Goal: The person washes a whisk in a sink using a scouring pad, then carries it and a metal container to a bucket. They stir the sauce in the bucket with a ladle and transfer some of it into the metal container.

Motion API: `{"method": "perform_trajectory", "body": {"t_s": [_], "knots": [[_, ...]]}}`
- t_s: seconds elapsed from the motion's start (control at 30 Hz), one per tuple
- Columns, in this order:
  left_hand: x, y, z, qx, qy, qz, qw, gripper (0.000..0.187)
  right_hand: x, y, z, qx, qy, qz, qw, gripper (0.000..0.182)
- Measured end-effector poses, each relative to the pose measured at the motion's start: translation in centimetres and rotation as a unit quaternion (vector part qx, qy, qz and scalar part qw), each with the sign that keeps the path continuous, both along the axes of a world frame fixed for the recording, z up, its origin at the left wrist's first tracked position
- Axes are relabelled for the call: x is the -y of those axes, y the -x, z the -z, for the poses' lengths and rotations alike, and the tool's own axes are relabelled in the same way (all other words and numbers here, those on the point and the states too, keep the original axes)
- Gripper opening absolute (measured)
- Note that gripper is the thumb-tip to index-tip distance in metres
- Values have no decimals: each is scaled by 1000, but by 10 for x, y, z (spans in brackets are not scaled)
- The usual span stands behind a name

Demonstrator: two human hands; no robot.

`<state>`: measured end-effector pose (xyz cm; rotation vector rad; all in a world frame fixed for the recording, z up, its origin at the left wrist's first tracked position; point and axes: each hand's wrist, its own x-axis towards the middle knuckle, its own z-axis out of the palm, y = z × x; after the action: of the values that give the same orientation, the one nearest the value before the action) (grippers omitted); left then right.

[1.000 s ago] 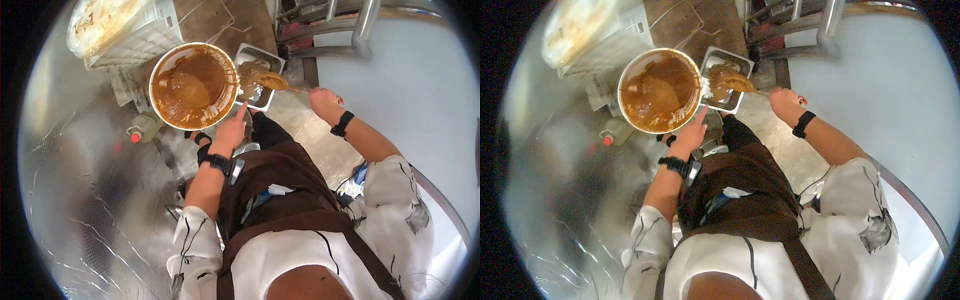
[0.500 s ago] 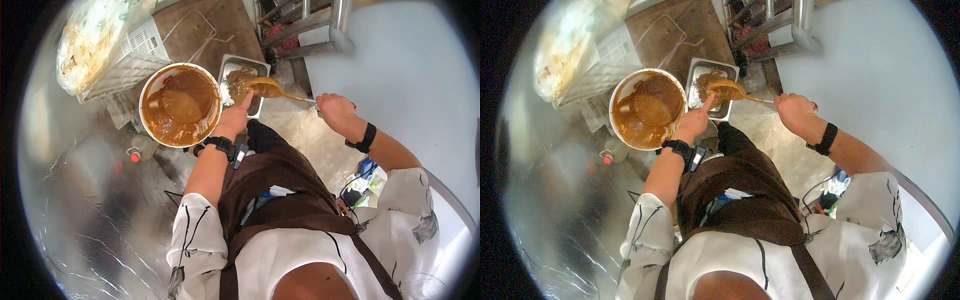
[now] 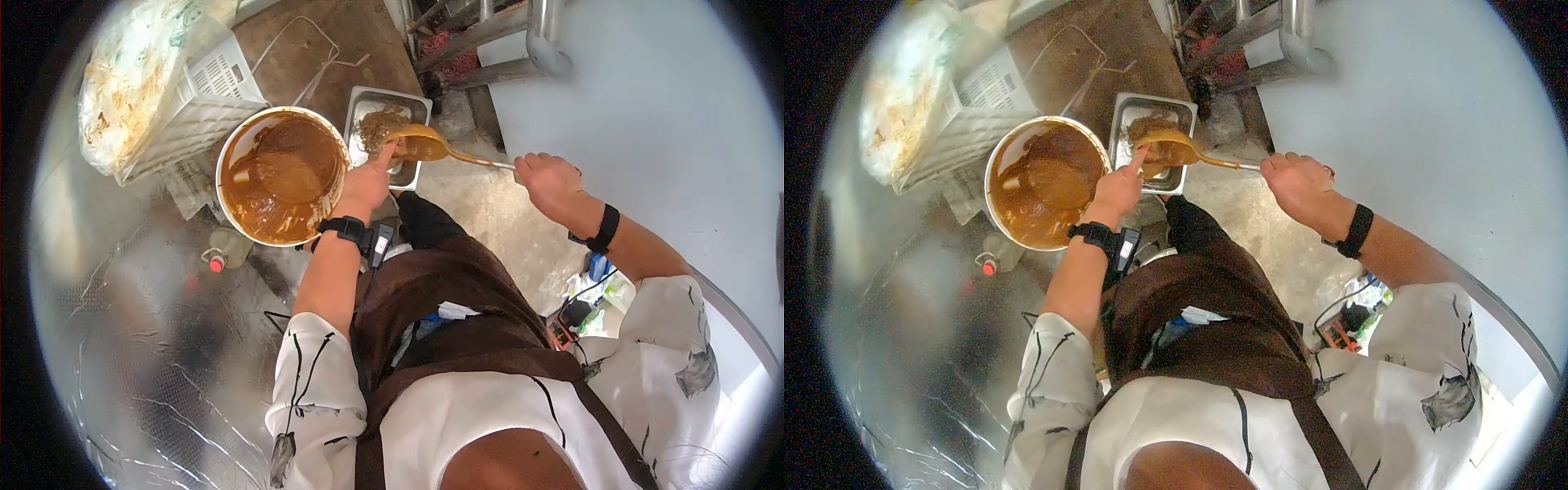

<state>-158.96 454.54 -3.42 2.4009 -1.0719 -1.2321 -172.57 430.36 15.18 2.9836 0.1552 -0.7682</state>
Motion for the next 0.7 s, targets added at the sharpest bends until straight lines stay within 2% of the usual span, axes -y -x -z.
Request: {"method": "perform_trajectory", "body": {"t_s": [0.2,0.47,0.7], "knots": [[6,-4,-13,-44,-16,-32,998,66,1,-3,-1,14,22,10,1000,11],[18,7,16,-83,-44,-50,994,71,4,-2,8,11,21,44,999,13],[23,8,19,-95,-49,-43,993,69,3,1,21,3,23,71,997,13]]}}
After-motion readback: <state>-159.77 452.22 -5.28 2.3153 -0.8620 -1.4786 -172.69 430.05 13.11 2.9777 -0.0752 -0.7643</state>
